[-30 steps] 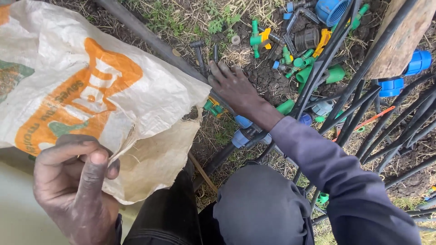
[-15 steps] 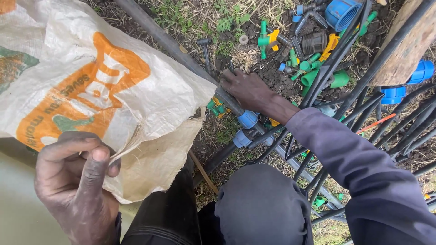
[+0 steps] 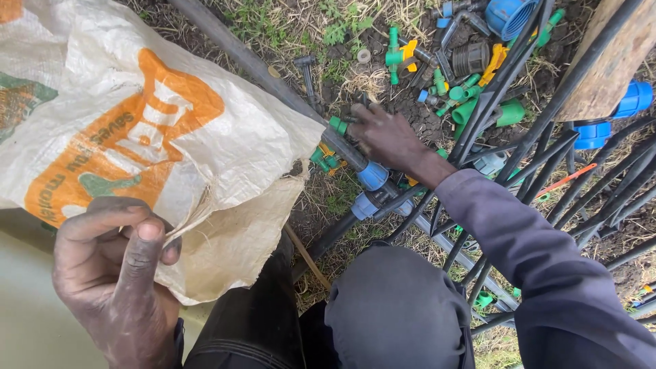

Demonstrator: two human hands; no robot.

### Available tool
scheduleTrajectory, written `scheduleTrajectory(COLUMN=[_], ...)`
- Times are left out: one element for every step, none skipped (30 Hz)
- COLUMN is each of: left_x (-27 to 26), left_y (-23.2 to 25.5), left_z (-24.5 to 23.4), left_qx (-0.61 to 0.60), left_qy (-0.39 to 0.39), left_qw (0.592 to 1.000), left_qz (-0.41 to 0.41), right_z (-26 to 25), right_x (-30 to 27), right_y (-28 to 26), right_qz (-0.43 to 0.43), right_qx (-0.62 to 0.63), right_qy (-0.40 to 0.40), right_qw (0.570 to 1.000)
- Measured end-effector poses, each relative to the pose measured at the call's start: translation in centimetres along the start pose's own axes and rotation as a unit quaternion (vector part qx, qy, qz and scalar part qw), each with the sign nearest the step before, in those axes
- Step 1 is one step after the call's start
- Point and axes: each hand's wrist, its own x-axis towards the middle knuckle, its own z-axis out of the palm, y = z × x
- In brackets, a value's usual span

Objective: Sorting and bagging various plastic irrigation fittings from a pile on the ground.

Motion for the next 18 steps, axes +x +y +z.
scheduleTrajectory(left_x=[0.0, 0.0, 0.0, 0.1, 0.1, 0.1, 0.1, 0.1, 0.2, 0.4, 0.4, 0.3, 0.2, 0.2, 0.2, 0.3, 0.2, 0.1], left_y=[-0.1, -0.2, -0.3, -0.3, -0.4, -0.4, -0.4, -0.4, -0.5, -0.5, -0.3, -0.2, -0.2, -0.1, -0.2, -0.2, -0.2, -0.2], left_z=[-0.1, -0.3, -0.3, -0.3, -0.3, -0.2, -0.1, 0.0, 0.2, 0.4, 0.5, 0.7, 0.7, 0.7, 0.8, 0.8, 0.7, 0.8], left_qx=[0.001, 0.003, 0.004, 0.004, -0.007, -0.018, -0.02, -0.022, -0.025, -0.028, -0.021, -0.015, -0.012, -0.014, -0.018, -0.016, -0.008, -0.001], left_qy=[0.0, 0.002, 0.007, 0.009, 0.007, 0.005, 0.005, 0.001, -0.004, -0.006, -0.011, -0.016, -0.017, -0.019, -0.02, -0.02, -0.019, -0.018], left_qw=[1.0, 1.0, 1.0, 1.0, 1.0, 1.0, 1.0, 1.0, 1.0, 1.0, 1.0, 1.0, 1.0, 1.0, 1.0, 1.0, 1.0, 1.0], left_qz=[-0.001, 0.0, 0.0, -0.002, -0.004, -0.005, -0.003, -0.001, 0.002, 0.005, 0.006, 0.006, 0.005, 0.003, 0.003, 0.006, 0.004, 0.003], right_z=[-0.9, -1.9, -2.9, -3.6, -4.3, -5.1, -5.6, -6.0, -6.5, -6.1, -5.7, -5.1, -4.8, -4.5, -4.3, -3.9, -3.5, -3.1], right_x=[-0.8, -1.7, -2.6, -3.4, -4.3, -5.3, -6.1, -7.0, -7.9, -8.1, -8.3, -8.6, -8.3, -8.1, -7.6, -6.7, -5.9, -5.1], right_y=[-0.2, -0.3, -0.4, -0.3, -0.2, 0.0, 0.2, 0.5, 0.7, 0.5, 0.1, -0.3, -1.2, -2.1, -2.9, -4.0, -5.0, -6.0], right_qz=[0.0, 0.019, 0.036, 0.035, 0.055, 0.075, 0.075, 0.098, 0.121, 0.121, 0.11, 0.097, 0.097, 0.027, -0.046, -0.048, -0.05, -0.051], right_qx=[0.001, 0.083, 0.163, 0.163, 0.266, 0.365, 0.363, 0.451, 0.534, 0.532, 0.657, 0.766, 0.768, 0.846, 0.905, 0.905, 0.91, 0.915], right_qy=[0.0, 0.06, 0.119, 0.117, 0.167, 0.214, 0.216, 0.186, 0.155, 0.158, 0.168, 0.173, 0.172, 0.143, 0.112, 0.113, 0.086, 0.058], right_qw=[1.0, 0.995, 0.979, 0.979, 0.948, 0.903, 0.903, 0.868, 0.823, 0.823, 0.727, 0.612, 0.61, 0.514, 0.408, 0.407, 0.402, 0.397])
